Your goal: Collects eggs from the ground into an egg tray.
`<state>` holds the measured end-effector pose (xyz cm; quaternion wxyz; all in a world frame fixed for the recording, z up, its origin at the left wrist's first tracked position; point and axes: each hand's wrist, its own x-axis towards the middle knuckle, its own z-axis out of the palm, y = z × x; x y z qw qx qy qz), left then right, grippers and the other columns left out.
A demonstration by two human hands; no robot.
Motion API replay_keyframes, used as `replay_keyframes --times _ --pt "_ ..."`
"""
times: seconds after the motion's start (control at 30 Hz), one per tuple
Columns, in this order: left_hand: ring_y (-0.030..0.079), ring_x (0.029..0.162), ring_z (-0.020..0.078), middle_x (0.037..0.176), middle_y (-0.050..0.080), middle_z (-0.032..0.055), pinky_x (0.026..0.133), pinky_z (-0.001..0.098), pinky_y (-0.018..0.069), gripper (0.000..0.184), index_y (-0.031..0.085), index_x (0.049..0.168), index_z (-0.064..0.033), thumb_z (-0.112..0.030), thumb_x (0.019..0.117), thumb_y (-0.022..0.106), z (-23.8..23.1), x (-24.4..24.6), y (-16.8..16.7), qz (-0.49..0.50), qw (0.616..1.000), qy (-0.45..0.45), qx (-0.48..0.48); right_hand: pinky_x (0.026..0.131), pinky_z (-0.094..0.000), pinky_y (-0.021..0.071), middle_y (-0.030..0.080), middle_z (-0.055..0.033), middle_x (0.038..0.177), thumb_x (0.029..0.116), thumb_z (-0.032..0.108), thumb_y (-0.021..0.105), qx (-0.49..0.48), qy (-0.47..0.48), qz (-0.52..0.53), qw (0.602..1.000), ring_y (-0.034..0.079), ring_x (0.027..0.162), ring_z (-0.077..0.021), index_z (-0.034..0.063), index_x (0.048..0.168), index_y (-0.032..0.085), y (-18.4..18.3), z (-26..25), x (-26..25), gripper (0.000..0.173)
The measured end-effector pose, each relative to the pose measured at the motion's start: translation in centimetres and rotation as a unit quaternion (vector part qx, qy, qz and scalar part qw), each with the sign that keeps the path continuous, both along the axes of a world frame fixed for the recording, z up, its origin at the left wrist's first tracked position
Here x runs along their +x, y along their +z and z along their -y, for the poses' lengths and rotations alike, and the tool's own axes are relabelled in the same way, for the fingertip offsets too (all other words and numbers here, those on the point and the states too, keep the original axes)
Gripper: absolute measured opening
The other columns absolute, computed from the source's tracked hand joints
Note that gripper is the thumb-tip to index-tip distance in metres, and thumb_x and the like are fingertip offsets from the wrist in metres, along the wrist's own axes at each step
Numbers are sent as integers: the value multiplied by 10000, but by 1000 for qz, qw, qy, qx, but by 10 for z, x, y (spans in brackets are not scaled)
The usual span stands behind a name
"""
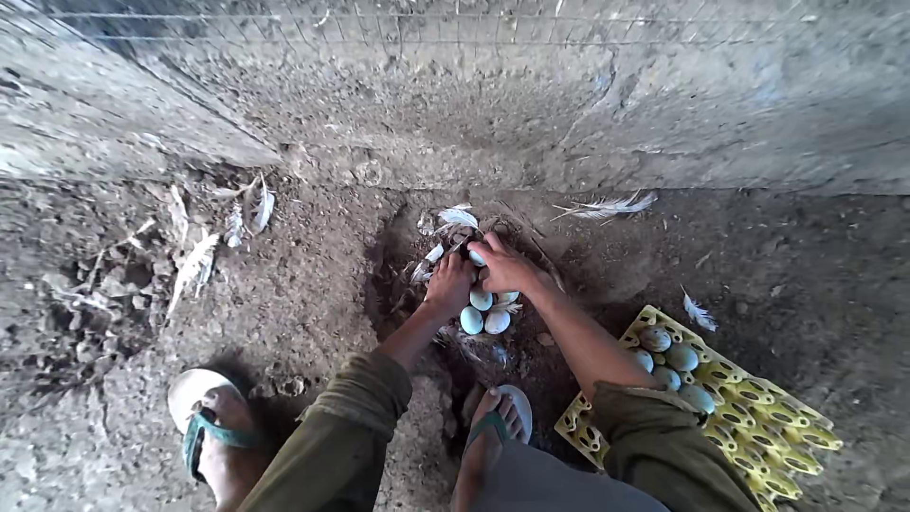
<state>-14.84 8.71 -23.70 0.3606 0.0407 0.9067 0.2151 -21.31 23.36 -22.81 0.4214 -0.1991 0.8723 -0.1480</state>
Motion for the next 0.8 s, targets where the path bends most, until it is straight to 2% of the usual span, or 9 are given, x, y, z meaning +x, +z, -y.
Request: replay_keyframes --times 0.13,0.2,0.23,0.3,0.4,0.53,0.67,0.73,0.8 --pt "468 1381 388 1425 541 199 1095 557 430 500 546 1434 -122 -111 948 661 -3 1 1 2 1000 -11 -9 908 -611 549 314 -219 1609 798 190 839 27 31 8 999 611 1188 -444 269 1488 486 5 1 1 779" --pt "489 1353 393 1396 551 212 1106 558 409 536 532 1451 -153 -135 937 681 -2 0 3 -1 999 -33 -15 830 -621 562 363 -207 1572 815 268 838 50 40 3 998 650 1082 -441 251 1454 503 8 -1 8 722" --pt "505 1329 393 1373 558 218 1095 556 411 527 541 1439 -156 -144 931 679 -2 0 4 -7 999 -47 -18 817 -622 563 386 -202 1556 834 347 824 67 46 -2 997 644 1092 -440 245 1463 492 7 -4 14 718" --pt "515 1305 400 1362 547 230 1073 558 419 462 560 1402 -129 -166 951 653 -1 4 5 -16 998 -56 -10 879 -643 537 424 -191 1535 887 426 759 103 54 -7 993 556 1259 -450 238 1506 465 11 -11 29 710" --pt "489 1337 420 1438 478 257 1095 565 416 463 543 1426 -95 -233 991 627 0 6 12 -5 999 -34 42 968 -688 450 431 -189 1536 914 281 709 116 42 1 992 439 1376 -457 219 1557 442 21 -22 46 699" --pt "484 1331 410 1453 451 232 1057 587 443 448 592 1369 -99 -319 982 643 -7 5 18 17 996 -24 82 968 -652 464 419 -117 1592 991 226 595 70 70 2 995 472 1372 -414 170 1544 445 25 -41 58 575" --pt "484 1352 391 1465 487 181 1021 629 449 384 621 1329 -129 -339 1026 510 -15 -1 22 55 996 -67 36 937 -650 480 424 -79 1602 1011 149 548 37 111 -7 993 495 1360 -409 185 1507 477 25 -52 63 503" --pt "498 1342 382 1455 517 157 991 634 454 423 623 1336 -133 -372 1033 449 -22 -1 27 61 993 -103 -7 885 -658 508 410 -96 1596 997 122 554 34 122 -10 992 523 1314 -431 214 1489 514 22 -55 65 502" --pt "568 1267 394 1383 579 174 956 636 481 454 613 1330 -104 -408 1047 428 -26 -1 33 76 990 -117 -30 874 -648 528 394 -141 1582 1009 138 551 41 124 -1 991 552 1261 -445 234 1462 552 21 -59 64 463"
